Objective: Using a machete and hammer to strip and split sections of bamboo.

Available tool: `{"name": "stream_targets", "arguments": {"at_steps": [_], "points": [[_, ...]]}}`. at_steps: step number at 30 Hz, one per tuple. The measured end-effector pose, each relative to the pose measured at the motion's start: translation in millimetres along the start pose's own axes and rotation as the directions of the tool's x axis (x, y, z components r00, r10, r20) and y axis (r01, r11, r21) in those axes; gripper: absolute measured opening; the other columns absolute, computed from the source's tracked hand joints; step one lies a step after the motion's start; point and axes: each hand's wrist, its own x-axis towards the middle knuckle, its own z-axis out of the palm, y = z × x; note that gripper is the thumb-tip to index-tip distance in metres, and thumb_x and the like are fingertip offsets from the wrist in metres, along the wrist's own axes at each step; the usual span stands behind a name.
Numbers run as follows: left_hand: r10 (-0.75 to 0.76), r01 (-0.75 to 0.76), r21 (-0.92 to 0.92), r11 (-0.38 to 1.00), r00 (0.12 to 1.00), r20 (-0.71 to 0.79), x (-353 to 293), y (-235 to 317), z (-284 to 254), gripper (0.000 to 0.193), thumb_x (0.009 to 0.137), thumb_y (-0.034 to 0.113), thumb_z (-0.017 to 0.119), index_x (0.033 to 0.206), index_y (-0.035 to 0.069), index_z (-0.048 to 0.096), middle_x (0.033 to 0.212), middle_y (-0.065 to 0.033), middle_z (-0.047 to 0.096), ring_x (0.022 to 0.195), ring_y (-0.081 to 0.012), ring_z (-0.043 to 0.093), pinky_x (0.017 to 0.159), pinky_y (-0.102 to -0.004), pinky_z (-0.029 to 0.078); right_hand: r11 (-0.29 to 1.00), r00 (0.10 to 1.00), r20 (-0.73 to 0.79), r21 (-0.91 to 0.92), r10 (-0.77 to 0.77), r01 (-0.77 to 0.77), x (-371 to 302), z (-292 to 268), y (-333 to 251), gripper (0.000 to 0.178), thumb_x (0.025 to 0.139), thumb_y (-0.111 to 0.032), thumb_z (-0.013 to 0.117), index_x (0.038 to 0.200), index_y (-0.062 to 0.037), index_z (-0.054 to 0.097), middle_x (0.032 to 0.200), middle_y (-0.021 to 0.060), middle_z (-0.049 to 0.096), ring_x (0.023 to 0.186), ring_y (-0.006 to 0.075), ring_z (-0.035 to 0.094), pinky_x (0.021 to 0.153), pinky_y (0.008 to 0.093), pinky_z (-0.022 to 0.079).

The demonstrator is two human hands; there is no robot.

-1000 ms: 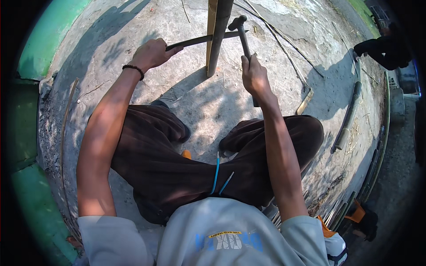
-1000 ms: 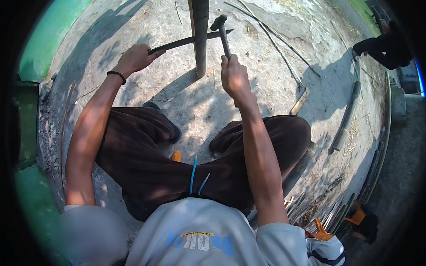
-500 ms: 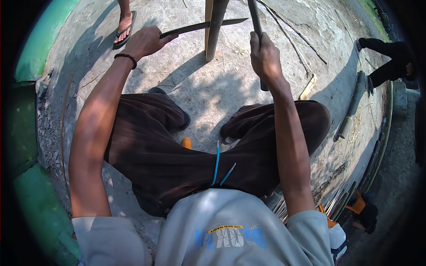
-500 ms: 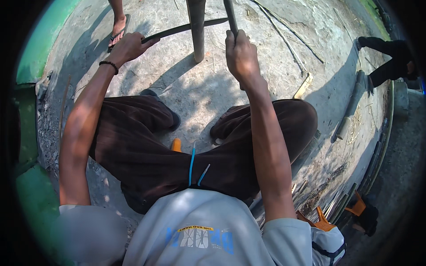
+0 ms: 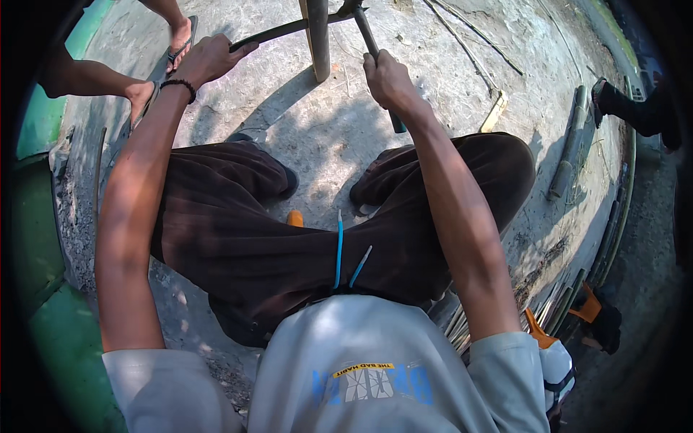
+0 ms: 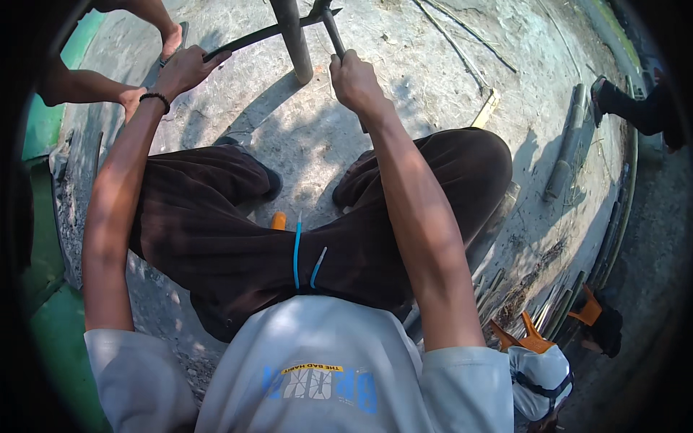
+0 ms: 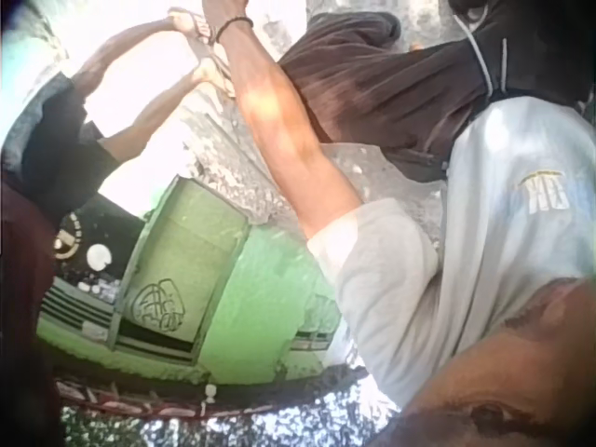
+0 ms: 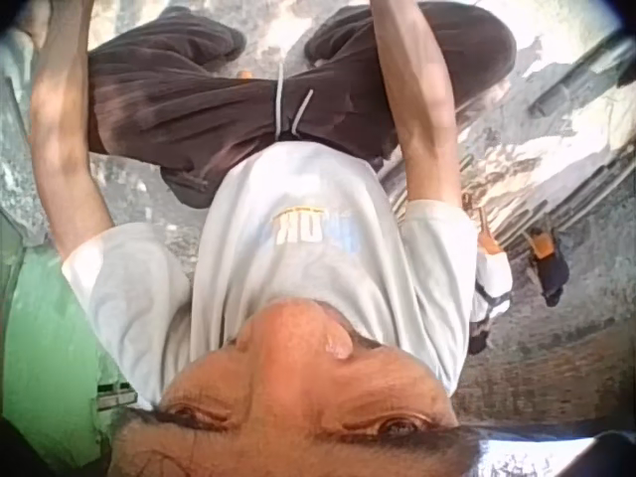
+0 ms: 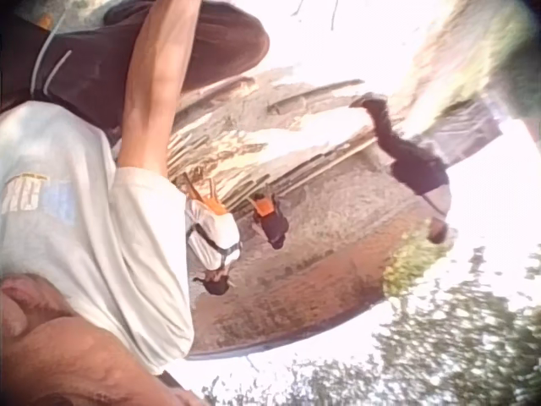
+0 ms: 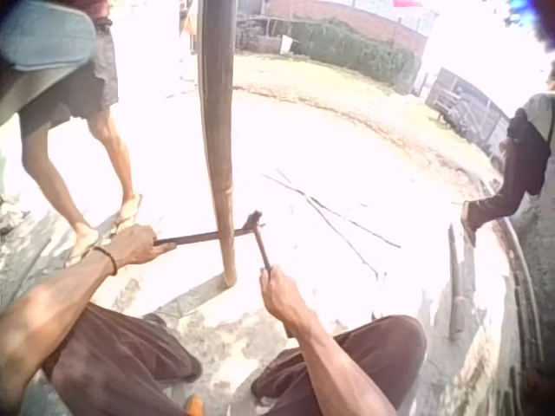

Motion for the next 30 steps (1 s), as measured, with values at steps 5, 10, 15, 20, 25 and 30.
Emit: {"name": "stream_targets", "arguments": {"at_steps": [5, 10, 15, 20, 25, 30], "points": [[-0.03, 0.031, 0.053, 0.998, 0.999, -0.025, 0, -19, 9, 0.087, 0.087, 0.079, 0.048, 0.07, -0.004, 0.068, 0.059, -0.0165, 0.063, 0.06, -0.0331, 0.067, 0.06, -0.0467, 0.052, 0.974, 0.991, -0.013, 0.189, 0.13, -0.125, -10, -23, -30, 0.047, 0.104, -0.041, 0.046, 0.097, 0.0041, 0.06, 0.079, 0.0269, 0.066, 0.074, 0.0403, 0.066, 0.071, 0.0489, 0.05], [-0.002, 0.006, 0.058, 0.998, 0.997, -0.073, 4, -9, 2, 0.087, 0.087, 0.079, 0.048, 0.062, -0.003, 0.063, 0.057, -0.0183, 0.06, 0.056, -0.0333, 0.065, 0.058, -0.0469, 0.051, 0.758, 0.907, -0.401, 0.549, -0.132, 0.353, -22, -87, -104, 0.026, 0.107, -0.033, 0.045, 0.096, -0.0097, 0.047, 0.062, -0.0018, 0.043, 0.046, 0.0105, 0.043, 0.041, 0.0257, 0.038], [-0.028, 0.029, 0.038, 0.999, 0.999, -0.027, -4, -15, 0, 0.086, 0.09, 0.077, 0.047, 0.073, -0.005, 0.066, 0.066, -0.0227, 0.065, 0.068, -0.0362, 0.069, 0.067, -0.0485, 0.053, 0.988, 0.979, -0.17, 0.092, -0.11, 0.127, -4, 12, -28, 0.036, 0.103, -0.031, 0.048, 0.093, 0.0033, 0.049, 0.073, 0.0248, 0.064, 0.066, 0.0469, 0.062, 0.062, 0.0536, 0.048], [-0.022, 0.026, 0.042, 0.999, 0.995, -0.102, -15, -8, 11, 0.087, 0.089, 0.078, 0.044, 0.076, -0.005, 0.068, 0.075, -0.0257, 0.068, 0.077, -0.041, 0.07, 0.072, -0.0512, 0.054, 0.947, 0.998, -0.005, 0.315, 0.063, -0.058, 4, -11, -40, 0.038, 0.103, -0.033, 0.05, 0.092, 0.0032, 0.053, 0.07, 0.0213, 0.062, 0.065, 0.0404, 0.063, 0.063, 0.0484, 0.05], [-0.067, 0.068, 0.072, 0.995, 0.998, -0.02, -8, 1, 4, 0.083, 0.09, 0.075, 0.047, 0.074, -0.004, 0.068, 0.07, -0.0232, 0.067, 0.069, -0.0395, 0.069, 0.066, -0.0499, 0.053, 0.863, 0.901, -0.421, 0.409, -0.11, 0.296, -8, -65, -87, 0.024, 0.107, -0.027, 0.044, 0.103, -0.0035, 0.048, 0.066, 0.0106, 0.06, 0.056, 0.0249, 0.061, 0.055, 0.0388, 0.047], [-0.017, 0.02, 0.109, 0.994, 0.999, -0.032, 3, 5, 7, 0.083, 0.091, 0.075, 0.048, 0.07, -0.003, 0.067, 0.067, -0.0215, 0.067, 0.064, -0.0388, 0.067, 0.063, -0.0496, 0.053, 0.996, 0.997, -0.035, -0.062, -0.062, 0.06, 14, 31, 14, 0.035, 0.104, -0.03, 0.044, 0.1, 0.0045, 0.047, 0.074, 0.0305, 0.063, 0.065, 0.0469, 0.064, 0.059, 0.0497, 0.05]]}}
